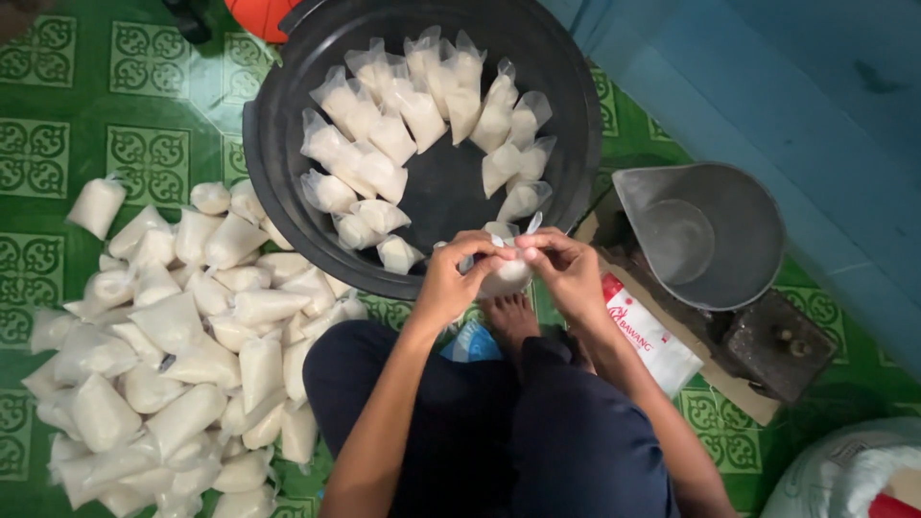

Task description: The person ties small plastic bags filled with a white liquid and places them into a black basin.

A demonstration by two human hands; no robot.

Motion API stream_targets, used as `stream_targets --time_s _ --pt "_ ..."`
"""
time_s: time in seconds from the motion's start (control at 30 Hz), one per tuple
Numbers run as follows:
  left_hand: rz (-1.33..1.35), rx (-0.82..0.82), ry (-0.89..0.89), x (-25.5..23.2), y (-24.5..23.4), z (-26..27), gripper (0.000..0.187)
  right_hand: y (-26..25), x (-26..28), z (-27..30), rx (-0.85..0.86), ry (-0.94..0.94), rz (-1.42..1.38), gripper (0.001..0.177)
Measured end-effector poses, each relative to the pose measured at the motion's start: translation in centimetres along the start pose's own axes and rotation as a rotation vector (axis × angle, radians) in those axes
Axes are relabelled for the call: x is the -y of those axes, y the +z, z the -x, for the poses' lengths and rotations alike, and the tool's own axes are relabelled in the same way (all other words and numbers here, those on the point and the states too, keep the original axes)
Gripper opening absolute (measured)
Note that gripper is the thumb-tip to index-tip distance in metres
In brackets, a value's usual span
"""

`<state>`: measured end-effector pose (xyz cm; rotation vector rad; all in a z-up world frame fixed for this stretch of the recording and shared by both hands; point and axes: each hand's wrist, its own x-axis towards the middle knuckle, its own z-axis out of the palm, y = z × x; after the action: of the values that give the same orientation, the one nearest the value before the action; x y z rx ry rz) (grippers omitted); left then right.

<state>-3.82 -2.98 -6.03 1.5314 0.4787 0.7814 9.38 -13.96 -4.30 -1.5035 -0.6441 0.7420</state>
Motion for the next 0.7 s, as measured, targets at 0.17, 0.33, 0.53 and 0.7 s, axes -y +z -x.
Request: stream_targets --time_s 0.17,0.33,0.53,0.7 --pt "-0.181 -0.047 0.101 -0.6 0.4 0.1 0.004 0.3 1.3 0.7 -0.007 -0.108 0.111 0.012" --pt "-0.320 -0.083 0.085 -2.4 1.1 0.4 0.029 0.5 2.2 1.0 -0.034 -0.133 0.138 0.011" --pt "-0.518 0.015 0.087 -4.6 1.7 0.5 0.081 0.2 2.2 1.3 -0.018 -0.274 0.335 0.018" --pt "-0.539 -0.036 0.137 -4.8 0.9 3.2 0.077 0.4 1.2 1.2 -0.077 -0.301 0.333 0.008"
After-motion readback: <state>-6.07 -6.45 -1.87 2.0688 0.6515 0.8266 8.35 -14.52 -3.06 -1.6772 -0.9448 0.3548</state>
